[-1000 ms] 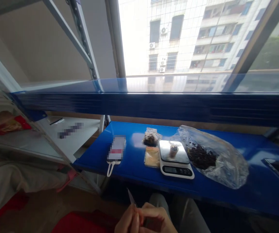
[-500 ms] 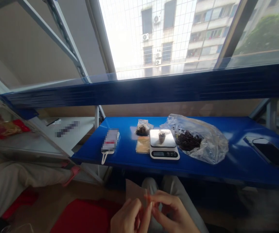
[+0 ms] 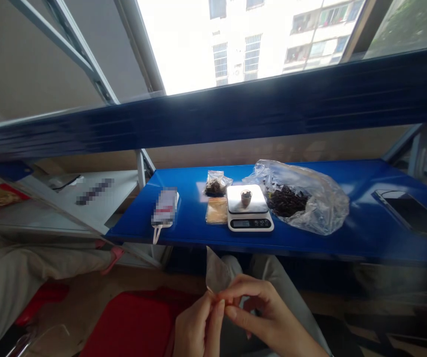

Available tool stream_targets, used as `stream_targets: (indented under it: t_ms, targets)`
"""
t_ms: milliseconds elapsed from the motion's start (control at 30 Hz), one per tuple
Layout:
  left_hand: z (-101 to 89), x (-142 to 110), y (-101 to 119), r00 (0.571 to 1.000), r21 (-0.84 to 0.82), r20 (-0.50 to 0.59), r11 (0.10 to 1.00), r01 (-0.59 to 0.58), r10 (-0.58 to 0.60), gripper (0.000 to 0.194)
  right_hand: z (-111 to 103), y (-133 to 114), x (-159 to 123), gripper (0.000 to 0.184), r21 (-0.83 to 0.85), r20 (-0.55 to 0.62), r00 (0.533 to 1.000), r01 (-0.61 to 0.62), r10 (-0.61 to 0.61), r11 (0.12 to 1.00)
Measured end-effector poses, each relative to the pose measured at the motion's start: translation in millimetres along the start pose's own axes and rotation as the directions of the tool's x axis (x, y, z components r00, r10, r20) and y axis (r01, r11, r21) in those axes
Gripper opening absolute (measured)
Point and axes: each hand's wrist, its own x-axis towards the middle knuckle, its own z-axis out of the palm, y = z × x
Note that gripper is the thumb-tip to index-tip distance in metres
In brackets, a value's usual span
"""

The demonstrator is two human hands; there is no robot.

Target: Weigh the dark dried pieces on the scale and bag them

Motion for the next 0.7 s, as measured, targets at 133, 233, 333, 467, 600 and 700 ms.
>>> stream_targets:
  t_ms: [133,233,333,467,600,700]
  targets:
    - [-5.9,9,3,1.0,0.023,-0.008,0.999,-0.025,0.026,0.043,-2,-6,8,0.022,0.002,0.002,1.0,0.02,-0.02,1.0]
    - [-8.4,14,2,0.997,0.032,-0.007,0.997,-0.075,0.075,0.043,-2,-7,9,0.022,-0.077,-0.034,0.997,0.069,-0.072,0.995]
    - [-7.6,15,-1,0.992,0.031,0.049,0.993,-0.117,0.115,0.039,-3,-5,8,0.021,-0.159,-0.046,0.994,0.09,-0.099,0.983]
    - [-3.8,11,-1,0.989,0.053,0.119,0.994,-0.097,0.09,0.032,-7,-5,6,0.017,-0.266,-0.043,0.988,0.134,-0.151,0.955]
    - [-1.7,9,3,0.978,0.042,0.188,0.994,-0.1,0.091,0.03,-12,-5,5,0.015,-0.31,-0.049,0.979,0.172,-0.196,0.935]
    - [-0.8,10,4,0.973,0.092,0.205,0.988,-0.125,0.105,0.023,-13,-3,4,0.018,-0.375,-0.079,0.965,0.205,-0.251,0.904]
